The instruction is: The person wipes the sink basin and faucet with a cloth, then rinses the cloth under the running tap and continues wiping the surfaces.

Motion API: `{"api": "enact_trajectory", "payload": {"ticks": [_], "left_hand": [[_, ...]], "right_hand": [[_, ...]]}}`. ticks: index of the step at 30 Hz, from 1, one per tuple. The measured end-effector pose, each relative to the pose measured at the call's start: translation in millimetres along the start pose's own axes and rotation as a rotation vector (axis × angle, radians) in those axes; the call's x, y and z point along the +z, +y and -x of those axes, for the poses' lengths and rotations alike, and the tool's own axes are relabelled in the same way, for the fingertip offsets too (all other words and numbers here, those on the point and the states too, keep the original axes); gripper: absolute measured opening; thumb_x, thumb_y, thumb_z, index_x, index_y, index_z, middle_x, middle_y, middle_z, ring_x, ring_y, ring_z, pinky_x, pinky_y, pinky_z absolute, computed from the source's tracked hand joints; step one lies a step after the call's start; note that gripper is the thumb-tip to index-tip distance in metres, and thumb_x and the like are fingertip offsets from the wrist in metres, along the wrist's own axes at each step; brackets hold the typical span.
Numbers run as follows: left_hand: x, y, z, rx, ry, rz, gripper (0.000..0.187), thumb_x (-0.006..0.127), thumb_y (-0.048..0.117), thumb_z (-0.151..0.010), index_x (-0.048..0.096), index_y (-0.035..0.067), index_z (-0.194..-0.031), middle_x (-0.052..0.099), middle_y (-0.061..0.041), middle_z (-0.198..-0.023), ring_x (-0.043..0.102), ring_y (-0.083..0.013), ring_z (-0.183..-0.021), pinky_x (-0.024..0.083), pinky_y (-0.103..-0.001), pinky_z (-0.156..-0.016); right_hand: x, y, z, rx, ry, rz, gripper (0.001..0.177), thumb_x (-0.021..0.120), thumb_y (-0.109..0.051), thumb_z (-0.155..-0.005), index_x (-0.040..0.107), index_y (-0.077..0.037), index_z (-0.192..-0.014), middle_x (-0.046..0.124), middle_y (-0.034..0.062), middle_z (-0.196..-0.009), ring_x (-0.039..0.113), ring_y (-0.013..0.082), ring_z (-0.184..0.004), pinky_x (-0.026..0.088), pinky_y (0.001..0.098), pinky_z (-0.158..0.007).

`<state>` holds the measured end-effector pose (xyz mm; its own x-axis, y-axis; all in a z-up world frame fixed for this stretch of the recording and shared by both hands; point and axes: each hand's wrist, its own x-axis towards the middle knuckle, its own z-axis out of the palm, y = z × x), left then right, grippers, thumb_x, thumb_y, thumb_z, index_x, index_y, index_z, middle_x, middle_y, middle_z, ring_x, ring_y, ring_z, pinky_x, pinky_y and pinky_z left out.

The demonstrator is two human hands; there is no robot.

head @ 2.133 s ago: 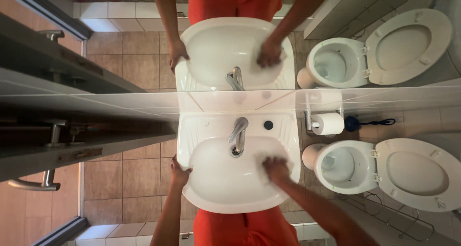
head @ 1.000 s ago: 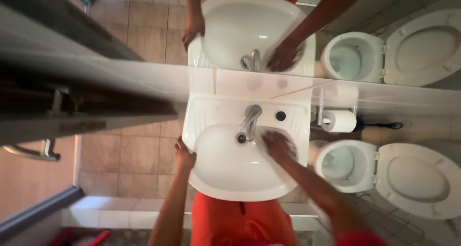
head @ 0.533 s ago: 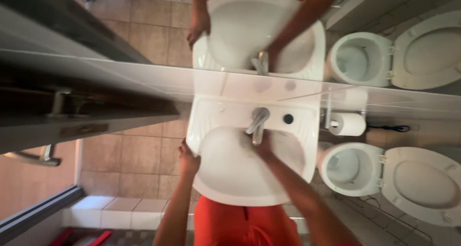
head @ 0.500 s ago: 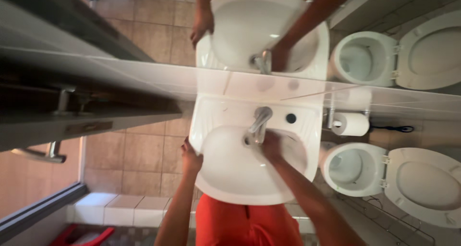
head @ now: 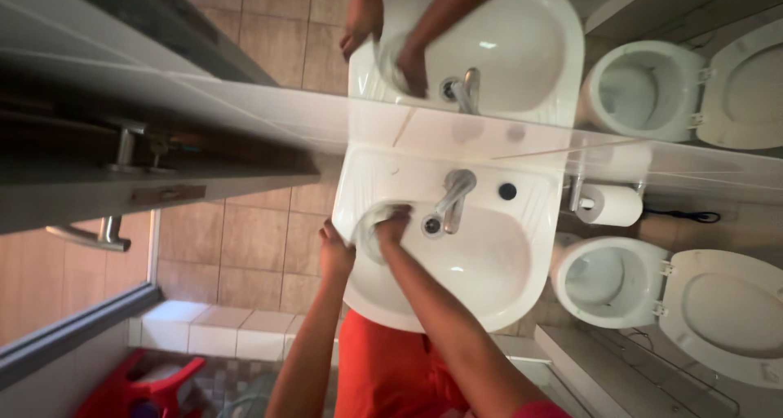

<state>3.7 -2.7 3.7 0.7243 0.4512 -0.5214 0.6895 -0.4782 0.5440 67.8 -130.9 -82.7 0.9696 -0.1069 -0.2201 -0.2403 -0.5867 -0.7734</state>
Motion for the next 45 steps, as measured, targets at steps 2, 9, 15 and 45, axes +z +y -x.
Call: {"api": "enact_trajectory", "payload": {"ticks": [2, 9, 15, 45], "left_hand": [[2.0, 4.6, 1.4, 0.032, 0.000, -0.015, 0.093, 0.078, 0.005, -0.077, 0.024, 0.005, -0.153, 0.044, -0.031, -0.146, 0.062, -0.0508, -0.114, 0.056, -0.053, -0.090], [2.6, -5.0, -5.1, 0.074, -0.017, 0.016, 0.099, 0.080, 0.002, -0.068, 0.022, 0.004, -0.147, 0.042, -0.032, -0.140, 0.061, -0.0530, -0.107, 0.056, -0.053, -0.087], [9.9, -26.7, -23.1, 0.216, -0.081, 0.045, 0.105, 0.082, 0.005, -0.068, 0.017, -0.002, -0.150, 0.041, -0.039, -0.134, 0.059, -0.0552, -0.112, 0.055, -0.053, -0.091], [12.7, -39.9, -34.4, 0.054, -0.244, -0.020, 0.116, 0.085, 0.006, -0.066, 0.010, 0.009, -0.155, 0.044, -0.036, -0.136, 0.054, -0.0518, -0.121, 0.052, -0.052, -0.101]], "right_hand": [[-3.3, -1.7, -34.5, 0.209, 0.161, -0.184, 0.078, 0.069, -0.008, -0.080, 0.033, 0.003, -0.150, 0.044, 0.0305, -0.144, 0.043, 0.0495, -0.132, 0.035, 0.0519, -0.112], [-2.1, -6.5, 14.0, 0.120, 0.055, -0.390, 0.075, 0.072, -0.010, -0.082, 0.035, 0.000, -0.147, 0.046, 0.0244, -0.139, 0.048, 0.0412, -0.130, 0.040, 0.0460, -0.112], [-7.6, -24.3, 48.7, 0.137, -0.402, -0.812, 0.083, 0.076, -0.020, -0.079, 0.025, -0.003, -0.142, 0.045, 0.0141, -0.129, 0.053, 0.0288, -0.118, 0.048, 0.0405, -0.099], [-204.9, 86.3, 17.6, 0.040, -0.447, 0.908, 0.074, 0.061, -0.029, -0.091, 0.032, -0.038, -0.159, 0.039, 0.0241, -0.151, 0.050, 0.0444, -0.125, 0.047, 0.0579, -0.096]]}}
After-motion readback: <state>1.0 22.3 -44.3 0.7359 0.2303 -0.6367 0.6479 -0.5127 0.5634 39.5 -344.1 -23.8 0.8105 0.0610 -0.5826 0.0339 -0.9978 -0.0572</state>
